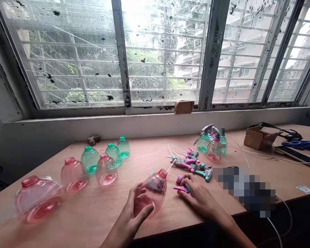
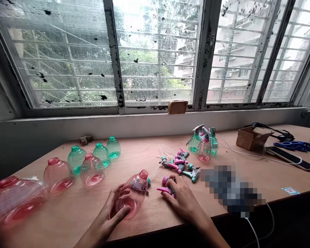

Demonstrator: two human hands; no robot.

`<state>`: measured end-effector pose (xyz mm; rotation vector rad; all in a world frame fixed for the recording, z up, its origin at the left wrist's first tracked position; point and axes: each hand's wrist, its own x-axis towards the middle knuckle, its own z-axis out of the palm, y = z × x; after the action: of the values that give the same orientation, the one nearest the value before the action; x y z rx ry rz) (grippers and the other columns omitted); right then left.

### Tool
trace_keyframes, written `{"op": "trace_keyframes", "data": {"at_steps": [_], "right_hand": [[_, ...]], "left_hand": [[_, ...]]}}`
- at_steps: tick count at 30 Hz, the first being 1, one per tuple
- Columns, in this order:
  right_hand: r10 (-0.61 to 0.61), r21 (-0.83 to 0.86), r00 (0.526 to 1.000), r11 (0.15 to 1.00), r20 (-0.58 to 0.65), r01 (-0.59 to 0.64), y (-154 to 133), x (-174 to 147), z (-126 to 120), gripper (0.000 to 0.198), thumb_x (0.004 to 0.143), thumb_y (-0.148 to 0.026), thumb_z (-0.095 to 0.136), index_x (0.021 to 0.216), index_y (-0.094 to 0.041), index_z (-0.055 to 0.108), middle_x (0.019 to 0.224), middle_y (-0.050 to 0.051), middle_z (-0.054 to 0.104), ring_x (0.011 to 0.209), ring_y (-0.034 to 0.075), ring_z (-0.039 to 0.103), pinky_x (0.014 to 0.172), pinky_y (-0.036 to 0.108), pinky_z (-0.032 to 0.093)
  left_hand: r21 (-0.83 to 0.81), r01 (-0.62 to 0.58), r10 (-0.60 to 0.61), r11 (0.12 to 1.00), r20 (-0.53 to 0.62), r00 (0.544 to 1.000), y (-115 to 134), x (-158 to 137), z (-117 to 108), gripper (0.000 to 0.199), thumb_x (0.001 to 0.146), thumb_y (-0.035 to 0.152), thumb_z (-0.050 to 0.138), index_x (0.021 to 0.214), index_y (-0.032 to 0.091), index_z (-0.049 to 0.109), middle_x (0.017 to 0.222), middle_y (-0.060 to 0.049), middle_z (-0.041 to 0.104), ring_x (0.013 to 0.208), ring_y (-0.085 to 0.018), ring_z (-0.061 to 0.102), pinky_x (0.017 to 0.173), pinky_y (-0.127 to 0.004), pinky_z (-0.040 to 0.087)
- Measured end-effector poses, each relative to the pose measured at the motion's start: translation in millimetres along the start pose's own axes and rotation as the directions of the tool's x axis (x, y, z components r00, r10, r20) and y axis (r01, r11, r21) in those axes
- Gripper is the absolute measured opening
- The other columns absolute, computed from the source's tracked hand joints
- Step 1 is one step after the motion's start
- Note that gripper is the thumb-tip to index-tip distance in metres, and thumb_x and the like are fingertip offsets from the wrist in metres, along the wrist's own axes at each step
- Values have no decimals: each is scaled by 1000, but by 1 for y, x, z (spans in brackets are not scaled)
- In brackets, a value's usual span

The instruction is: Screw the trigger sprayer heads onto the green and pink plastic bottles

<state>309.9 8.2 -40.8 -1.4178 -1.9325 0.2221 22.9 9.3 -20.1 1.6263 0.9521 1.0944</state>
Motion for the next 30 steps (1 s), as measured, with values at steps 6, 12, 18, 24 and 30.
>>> {"op": "trace_keyframes", "data": {"at_steps": [6, 12, 18, 24, 30], "right_hand": [[14, 82, 997, 997, -75, -8, 4, -1, 1, 14, 99, -36, 54, 95, -25, 61, 118, 10, 56, 112, 28, 63, 95, 39, 51], [-35, 44, 995, 998, -89, 39, 6, -4, 1, 3, 95, -24, 58, 98, -26, 58, 143, 11, 50, 133, 30, 51, 106, 43, 45], [-47, 60, 986, 997, -160, 57, 7, -6, 1, 24, 92, -14, 52, 113, -27, 50, 138, 11, 56, 130, 28, 53, 107, 47, 45], [-4, 79, 988, 997, -157, 17, 5, -8, 1, 56, 90, -14, 54, 141, -28, 35, 140, 12, 56, 131, 28, 53, 110, 48, 44], [-93, 54, 991, 994, -99, 98, 5, -7, 0, 68, 87, -5, 49, 148, -30, 34, 151, 9, 47, 144, 26, 39, 118, 49, 35]], "left_hand": [[-28, 74, -77, 997, -120, 990, -2, 1, 0, 76, 85, 62, 63, 146, 24, 37, 140, -17, 52, 133, -37, 51, 114, -53, 35], [-78, 37, -59, 996, -308, 949, -4, 7, 3, 76, 80, 64, 66, 137, 21, 42, 132, -18, 55, 132, -38, 50, 110, -53, 39], [-138, -122, 53, 983, -425, 903, 5, 6, 0, 55, 78, 56, 73, 117, 27, 48, 140, -12, 53, 122, -32, 54, 100, -47, 44], [-193, -106, 1, 975, -477, 879, 9, 6, -3, 55, 78, 58, 73, 119, 27, 53, 134, -8, 59, 120, -30, 56, 96, -40, 46], [-208, -82, -22, 975, -455, 890, 7, 8, -7, 58, 80, 60, 72, 123, 27, 52, 139, -8, 56, 120, -29, 55, 99, -40, 44]]}}
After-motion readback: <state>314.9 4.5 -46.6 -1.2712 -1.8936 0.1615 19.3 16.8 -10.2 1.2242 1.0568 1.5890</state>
